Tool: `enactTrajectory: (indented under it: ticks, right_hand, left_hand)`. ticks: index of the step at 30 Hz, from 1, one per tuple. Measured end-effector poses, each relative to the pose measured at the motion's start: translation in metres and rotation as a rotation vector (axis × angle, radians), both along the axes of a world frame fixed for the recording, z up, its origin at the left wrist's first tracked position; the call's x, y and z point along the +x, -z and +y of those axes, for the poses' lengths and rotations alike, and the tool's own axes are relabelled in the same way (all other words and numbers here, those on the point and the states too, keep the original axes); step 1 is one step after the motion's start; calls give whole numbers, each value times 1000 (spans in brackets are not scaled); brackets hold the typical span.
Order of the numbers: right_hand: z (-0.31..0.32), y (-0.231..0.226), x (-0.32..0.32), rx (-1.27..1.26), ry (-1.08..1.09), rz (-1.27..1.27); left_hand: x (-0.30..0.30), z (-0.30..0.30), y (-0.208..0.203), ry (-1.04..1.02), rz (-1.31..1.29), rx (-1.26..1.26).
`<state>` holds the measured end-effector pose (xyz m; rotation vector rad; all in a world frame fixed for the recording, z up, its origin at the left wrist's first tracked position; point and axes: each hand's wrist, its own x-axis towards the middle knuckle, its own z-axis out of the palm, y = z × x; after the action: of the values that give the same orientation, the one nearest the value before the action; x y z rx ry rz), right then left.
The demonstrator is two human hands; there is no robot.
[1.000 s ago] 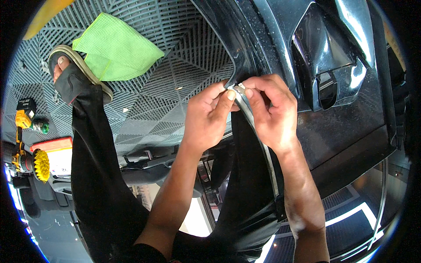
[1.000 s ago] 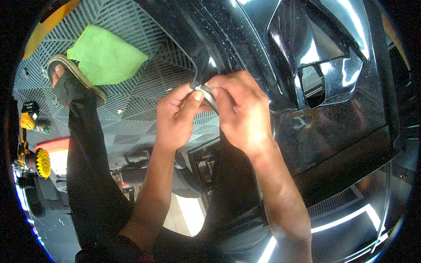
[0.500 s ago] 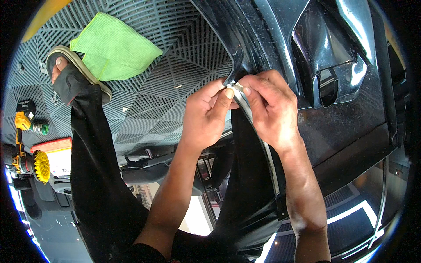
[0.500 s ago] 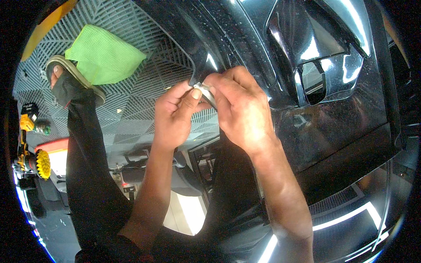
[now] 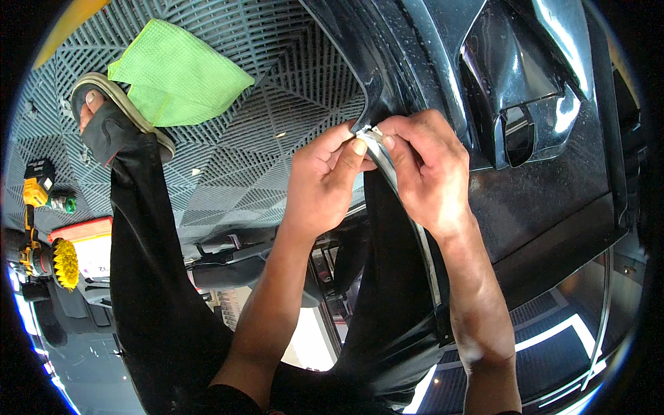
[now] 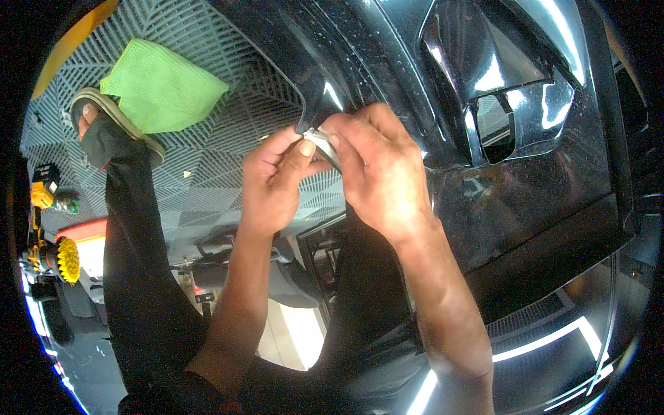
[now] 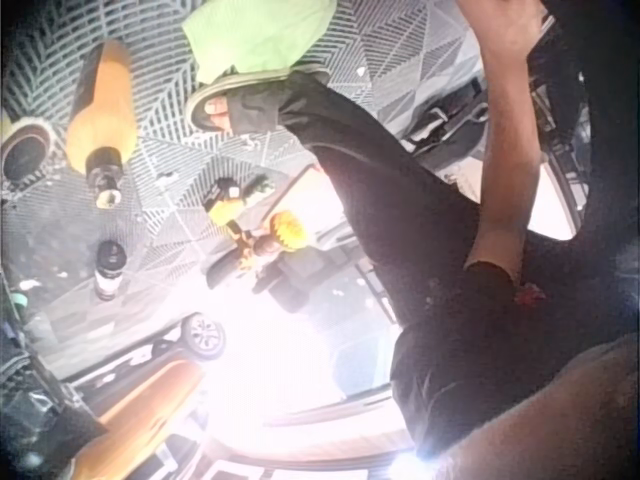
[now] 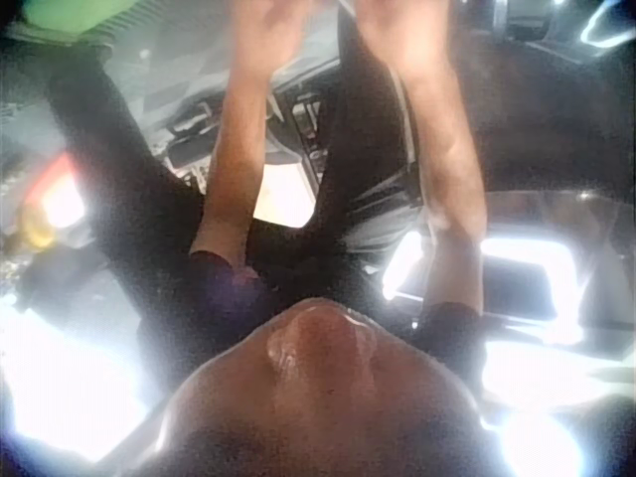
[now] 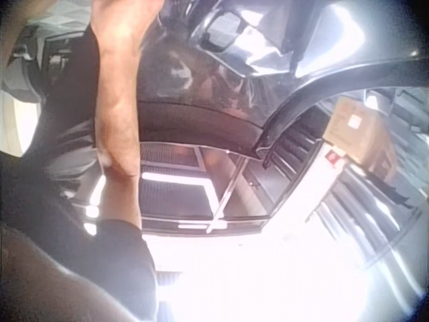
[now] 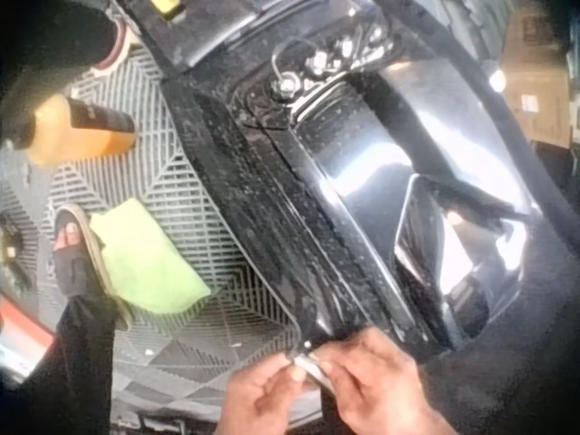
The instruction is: The person applies a thin strip of white trim tape along the edge of a black car bumper. They use a yellow squeegee to press the tape into place and smooth it along the contour of the bumper.
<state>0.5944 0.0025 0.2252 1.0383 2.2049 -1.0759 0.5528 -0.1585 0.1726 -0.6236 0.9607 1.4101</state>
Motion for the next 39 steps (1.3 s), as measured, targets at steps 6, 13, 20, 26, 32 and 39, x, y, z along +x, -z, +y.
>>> enactTrajectory:
  ticks: [6, 13, 20, 26, 32, 39]
  right_hand:
    - [4, -3, 1, -20, 5, -4]
    - [0, 1, -1, -33, 47, 8]
    - [-3, 2, 1, -14, 40, 9]
    - [0, -3, -3, -25, -32, 0]
    - [14, -7, 0, -144, 167, -109]
    - [14, -6, -2, -299, 639, -88]
  left_hand:
    - [-5, 2, -2, 10, -3, 5]
    - [-3, 2, -2, -17, -10, -6]
    - [-1, 1, -1, -13, -3, -13]
    - [-1, 0, 0, 19, 9, -9]
    - [-12, 8, -5, -90, -143, -86]
    - [-15, 23, -9, 185, 115, -412]
